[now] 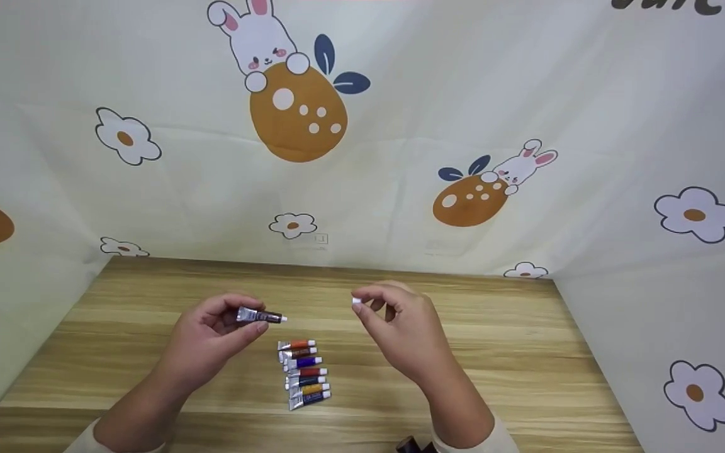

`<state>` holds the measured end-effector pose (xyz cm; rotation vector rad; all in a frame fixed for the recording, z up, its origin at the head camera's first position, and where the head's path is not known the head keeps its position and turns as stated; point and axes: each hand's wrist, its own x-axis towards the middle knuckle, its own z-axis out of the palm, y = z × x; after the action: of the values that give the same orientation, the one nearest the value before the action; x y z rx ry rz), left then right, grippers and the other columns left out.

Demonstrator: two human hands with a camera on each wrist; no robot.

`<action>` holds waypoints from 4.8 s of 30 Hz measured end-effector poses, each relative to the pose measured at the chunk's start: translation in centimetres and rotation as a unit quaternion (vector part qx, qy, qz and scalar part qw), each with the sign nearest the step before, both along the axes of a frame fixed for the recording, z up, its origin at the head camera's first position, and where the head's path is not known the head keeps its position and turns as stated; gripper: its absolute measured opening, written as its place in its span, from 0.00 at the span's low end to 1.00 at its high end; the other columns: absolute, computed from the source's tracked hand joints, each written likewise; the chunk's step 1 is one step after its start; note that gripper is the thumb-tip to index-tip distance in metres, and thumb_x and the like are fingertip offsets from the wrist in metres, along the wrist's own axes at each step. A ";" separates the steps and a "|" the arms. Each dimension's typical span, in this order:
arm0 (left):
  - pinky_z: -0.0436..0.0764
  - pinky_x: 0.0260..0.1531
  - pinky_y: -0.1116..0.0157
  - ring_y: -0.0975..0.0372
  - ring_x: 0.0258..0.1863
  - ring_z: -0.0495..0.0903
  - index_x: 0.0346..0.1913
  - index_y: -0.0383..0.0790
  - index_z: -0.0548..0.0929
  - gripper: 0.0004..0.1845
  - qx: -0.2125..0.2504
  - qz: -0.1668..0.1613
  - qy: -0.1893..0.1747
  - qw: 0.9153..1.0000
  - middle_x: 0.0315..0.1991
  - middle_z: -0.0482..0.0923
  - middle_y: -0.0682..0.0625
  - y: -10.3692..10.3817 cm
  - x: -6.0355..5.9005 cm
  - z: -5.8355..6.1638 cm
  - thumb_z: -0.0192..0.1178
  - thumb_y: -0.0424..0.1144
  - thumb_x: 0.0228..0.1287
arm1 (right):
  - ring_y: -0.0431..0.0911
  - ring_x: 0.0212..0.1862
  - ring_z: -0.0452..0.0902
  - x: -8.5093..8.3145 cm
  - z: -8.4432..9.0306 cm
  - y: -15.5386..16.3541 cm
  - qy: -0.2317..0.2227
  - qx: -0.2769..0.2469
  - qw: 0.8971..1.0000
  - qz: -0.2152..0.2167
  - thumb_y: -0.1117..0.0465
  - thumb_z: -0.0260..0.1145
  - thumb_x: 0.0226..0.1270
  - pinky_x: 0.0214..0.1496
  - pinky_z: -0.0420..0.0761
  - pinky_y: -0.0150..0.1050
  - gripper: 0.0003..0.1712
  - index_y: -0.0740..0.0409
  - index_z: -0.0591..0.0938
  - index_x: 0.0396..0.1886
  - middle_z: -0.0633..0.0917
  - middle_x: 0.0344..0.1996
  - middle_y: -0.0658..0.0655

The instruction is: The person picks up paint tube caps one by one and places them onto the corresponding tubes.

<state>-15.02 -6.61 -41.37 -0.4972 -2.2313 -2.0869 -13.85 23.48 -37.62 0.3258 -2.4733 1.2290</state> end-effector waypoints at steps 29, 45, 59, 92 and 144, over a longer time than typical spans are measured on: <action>0.91 0.49 0.63 0.62 0.45 0.87 0.43 0.36 0.87 0.11 0.093 -0.089 0.127 0.984 0.44 0.86 0.39 1.3 4.5 1.9 0.77 0.27 0.59 | 0.37 0.35 0.82 4.3 0.7 -2.5 0.156 0.003 0.979 0.134 0.71 0.81 0.59 0.35 0.82 0.32 0.18 0.43 0.93 0.43 0.92 0.38 0.46; 0.90 0.52 0.63 0.63 0.46 0.88 0.43 0.40 0.88 0.10 0.053 -0.087 0.091 0.991 0.45 0.89 0.42 1.4 4.9 1.8 0.78 0.35 0.62 | 0.38 0.37 0.83 4.4 -0.1 -3.6 0.140 -0.009 0.972 0.189 0.69 0.80 0.62 0.36 0.82 0.32 0.16 0.43 0.92 0.43 0.91 0.38 0.46; 0.90 0.52 0.63 0.62 0.46 0.88 0.43 0.42 0.89 0.10 0.037 -0.088 0.082 0.992 0.45 0.89 0.46 1.5 5.0 1.9 0.79 0.37 0.62 | 0.36 0.36 0.82 4.4 -0.4 -3.7 0.119 0.007 0.974 0.191 0.67 0.77 0.66 0.35 0.81 0.31 0.11 0.43 0.92 0.38 0.91 0.35 0.46; 0.92 0.48 0.56 0.61 0.43 0.90 0.43 0.37 0.87 0.10 0.079 -0.072 0.052 0.993 0.44 0.87 0.40 1.7 4.9 1.9 0.78 0.34 0.62 | 0.45 0.57 0.85 3.8 -0.7 -3.8 0.208 0.013 0.945 0.253 0.75 0.78 0.61 0.65 0.81 0.31 0.27 0.53 0.88 0.58 0.90 0.51 0.54; 0.89 0.52 0.64 0.70 0.48 0.88 0.46 0.55 0.93 0.09 -0.191 0.049 0.188 0.962 0.47 0.90 0.67 0.8 -0.4 -2.2 0.77 0.41 0.64 | 0.35 0.43 0.78 1.5 -1.5 -3.7 -0.033 0.153 0.986 0.048 0.42 0.63 0.82 0.43 0.80 0.36 0.10 0.34 0.88 0.50 0.84 0.38 0.29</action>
<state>-15.44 -5.81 -43.59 -0.7146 -2.3600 -1.3692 -12.32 19.76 -39.16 0.4971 -2.7340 0.9035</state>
